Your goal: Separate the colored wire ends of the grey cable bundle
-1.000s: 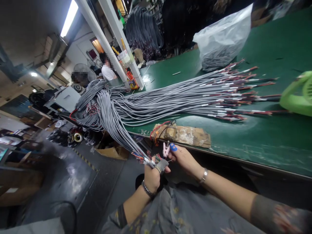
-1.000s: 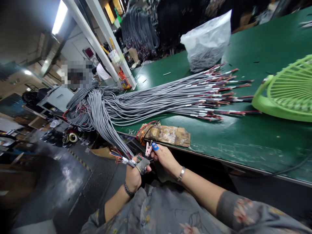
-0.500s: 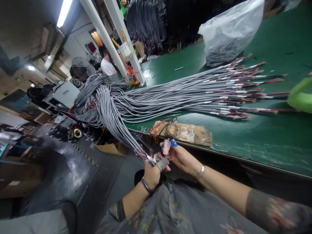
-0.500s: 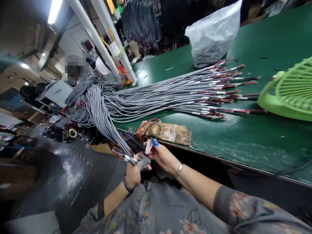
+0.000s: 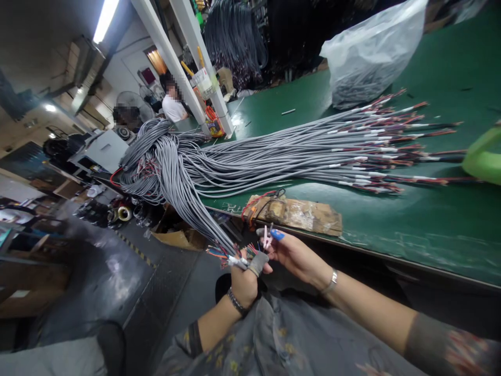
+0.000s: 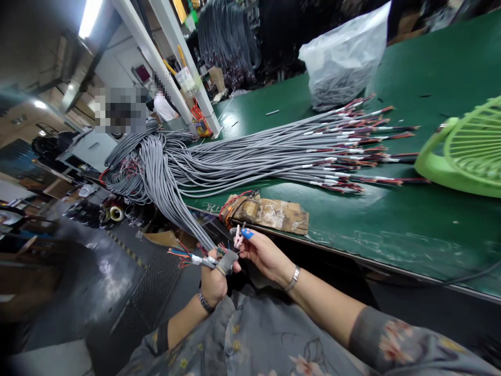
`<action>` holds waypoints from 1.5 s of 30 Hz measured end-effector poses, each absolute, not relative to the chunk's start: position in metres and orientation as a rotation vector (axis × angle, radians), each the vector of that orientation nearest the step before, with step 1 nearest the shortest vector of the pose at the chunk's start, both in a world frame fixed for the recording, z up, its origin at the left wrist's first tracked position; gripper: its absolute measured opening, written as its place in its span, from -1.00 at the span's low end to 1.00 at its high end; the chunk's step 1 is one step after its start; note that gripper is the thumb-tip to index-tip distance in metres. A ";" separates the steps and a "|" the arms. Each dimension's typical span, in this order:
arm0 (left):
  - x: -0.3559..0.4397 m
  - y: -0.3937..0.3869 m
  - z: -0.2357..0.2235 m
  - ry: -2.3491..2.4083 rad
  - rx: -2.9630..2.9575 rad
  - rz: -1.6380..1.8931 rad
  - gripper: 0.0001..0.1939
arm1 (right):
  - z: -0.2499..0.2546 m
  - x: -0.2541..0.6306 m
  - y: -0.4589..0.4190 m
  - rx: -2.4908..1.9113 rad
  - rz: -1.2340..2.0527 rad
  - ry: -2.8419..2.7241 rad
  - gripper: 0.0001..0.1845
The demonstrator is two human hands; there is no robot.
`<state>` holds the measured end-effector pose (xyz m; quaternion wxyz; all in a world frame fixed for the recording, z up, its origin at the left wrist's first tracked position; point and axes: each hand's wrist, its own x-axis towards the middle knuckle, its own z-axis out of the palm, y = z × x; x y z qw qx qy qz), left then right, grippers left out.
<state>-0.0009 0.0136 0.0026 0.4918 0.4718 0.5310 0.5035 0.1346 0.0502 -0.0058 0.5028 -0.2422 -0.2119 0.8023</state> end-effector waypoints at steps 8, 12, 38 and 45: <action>0.001 0.014 0.002 1.355 1.191 1.188 -0.67 | -0.017 0.132 0.053 -0.561 1.905 -0.646 -0.50; 0.004 0.015 0.007 1.356 1.197 1.165 -0.65 | -0.021 0.130 0.056 -0.572 1.903 -0.603 -0.47; -0.005 0.003 0.012 1.343 1.202 1.156 -0.66 | -0.021 0.132 0.028 -0.679 1.954 -0.718 -0.60; -0.010 0.003 0.017 1.218 1.143 1.116 -0.59 | -0.023 0.128 0.027 -0.644 2.020 -0.634 -0.57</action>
